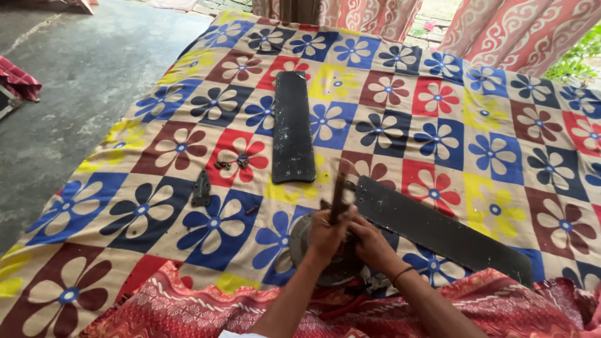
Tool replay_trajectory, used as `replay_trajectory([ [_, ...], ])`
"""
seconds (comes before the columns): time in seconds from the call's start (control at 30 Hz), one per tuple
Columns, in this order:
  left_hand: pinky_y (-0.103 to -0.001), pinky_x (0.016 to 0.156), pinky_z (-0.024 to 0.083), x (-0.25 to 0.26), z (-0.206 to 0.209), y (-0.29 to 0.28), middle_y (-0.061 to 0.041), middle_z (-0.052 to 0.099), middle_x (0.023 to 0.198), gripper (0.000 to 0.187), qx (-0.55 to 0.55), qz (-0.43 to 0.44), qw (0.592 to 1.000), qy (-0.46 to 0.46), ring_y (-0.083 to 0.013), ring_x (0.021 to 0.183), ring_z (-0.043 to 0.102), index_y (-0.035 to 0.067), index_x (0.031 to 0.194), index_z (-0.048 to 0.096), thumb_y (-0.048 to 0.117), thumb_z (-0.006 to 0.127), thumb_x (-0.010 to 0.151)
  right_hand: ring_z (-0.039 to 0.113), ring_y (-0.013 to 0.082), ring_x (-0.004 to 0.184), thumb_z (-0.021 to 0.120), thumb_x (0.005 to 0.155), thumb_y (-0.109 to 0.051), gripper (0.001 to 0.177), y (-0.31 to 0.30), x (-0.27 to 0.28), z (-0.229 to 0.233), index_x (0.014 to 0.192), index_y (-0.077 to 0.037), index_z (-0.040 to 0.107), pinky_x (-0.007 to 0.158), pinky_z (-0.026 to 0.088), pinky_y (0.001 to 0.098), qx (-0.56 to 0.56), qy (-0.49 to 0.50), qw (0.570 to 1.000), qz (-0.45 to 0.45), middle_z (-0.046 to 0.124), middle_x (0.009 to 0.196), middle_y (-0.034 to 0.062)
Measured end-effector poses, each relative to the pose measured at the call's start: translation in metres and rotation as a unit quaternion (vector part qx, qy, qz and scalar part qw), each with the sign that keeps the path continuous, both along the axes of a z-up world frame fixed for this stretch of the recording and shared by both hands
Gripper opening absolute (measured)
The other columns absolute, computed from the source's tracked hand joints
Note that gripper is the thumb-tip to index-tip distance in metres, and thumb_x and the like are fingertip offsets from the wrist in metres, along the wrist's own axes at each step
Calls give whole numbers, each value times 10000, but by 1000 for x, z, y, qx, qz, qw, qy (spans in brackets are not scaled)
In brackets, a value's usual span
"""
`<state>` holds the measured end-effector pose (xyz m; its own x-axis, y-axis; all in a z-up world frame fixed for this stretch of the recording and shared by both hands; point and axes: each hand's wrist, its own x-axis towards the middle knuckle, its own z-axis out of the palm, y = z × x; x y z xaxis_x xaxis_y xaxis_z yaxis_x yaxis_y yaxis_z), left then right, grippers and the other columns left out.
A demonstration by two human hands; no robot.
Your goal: The person disassembles and reassembles parts of an electric fan, including the motor housing and fan blades. They use pliers to manipulate wires and fasteners, repeatedly attaching and detaching components on a patterned cloth surface.
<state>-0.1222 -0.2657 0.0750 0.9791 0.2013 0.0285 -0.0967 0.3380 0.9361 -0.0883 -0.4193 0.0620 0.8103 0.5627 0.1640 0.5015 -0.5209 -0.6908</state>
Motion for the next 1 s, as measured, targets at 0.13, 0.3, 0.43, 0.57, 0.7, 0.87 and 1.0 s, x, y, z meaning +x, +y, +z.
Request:
replay_trajectory([
  [0.13,-253,387,284,-3,7,23,68,515,503,372,-90,33,994,43,-28,406,426,139,631,612,310,768,923,521,434,1295,606,793,3,510,12,-31,21,1301,53,621,1077,410,499,-10,-76,997,12,563,1386,222],
  [0.3,-246,415,291,-4,15,30,66,495,502,459,-95,62,992,48,-28,423,422,162,598,529,304,781,954,594,344,1095,750,830,-190,290,19,-69,56,1082,-53,707,941,455,459,-116,-136,984,-27,664,1153,134],
  [0.43,-251,404,278,-7,18,26,77,475,503,420,-95,38,992,68,-23,422,400,157,601,547,296,772,927,662,297,966,721,884,-185,157,26,-48,68,1001,-88,765,893,528,427,-151,-55,981,-109,660,969,118],
  [0.57,-246,429,312,-10,13,17,88,503,544,380,-86,27,994,58,-21,457,434,149,633,594,302,774,932,692,354,883,639,814,-120,399,29,-12,54,1208,-64,666,761,544,469,-1,-6,992,-124,662,966,124],
  [0.7,-256,421,325,-11,12,11,63,512,525,413,-27,8,999,44,-39,449,449,116,604,610,314,788,919,656,400,902,611,850,-156,317,13,8,27,1128,-151,763,757,527,497,-82,-64,978,-181,647,950,153],
  [0.87,-308,498,432,-20,19,23,41,593,566,371,226,-31,974,-14,-101,535,612,90,714,668,351,771,956,672,379,936,682,827,-225,219,-16,18,4,978,-119,800,822,539,476,-168,4,972,-164,682,945,138],
  [1.0,-353,626,540,-32,32,41,-92,724,787,315,308,-47,947,-84,-206,705,736,39,907,705,348,767,917,679,361,879,673,829,-193,259,-14,9,6,1048,-174,810,804,542,455,-108,19,973,-203,668,891,147],
])
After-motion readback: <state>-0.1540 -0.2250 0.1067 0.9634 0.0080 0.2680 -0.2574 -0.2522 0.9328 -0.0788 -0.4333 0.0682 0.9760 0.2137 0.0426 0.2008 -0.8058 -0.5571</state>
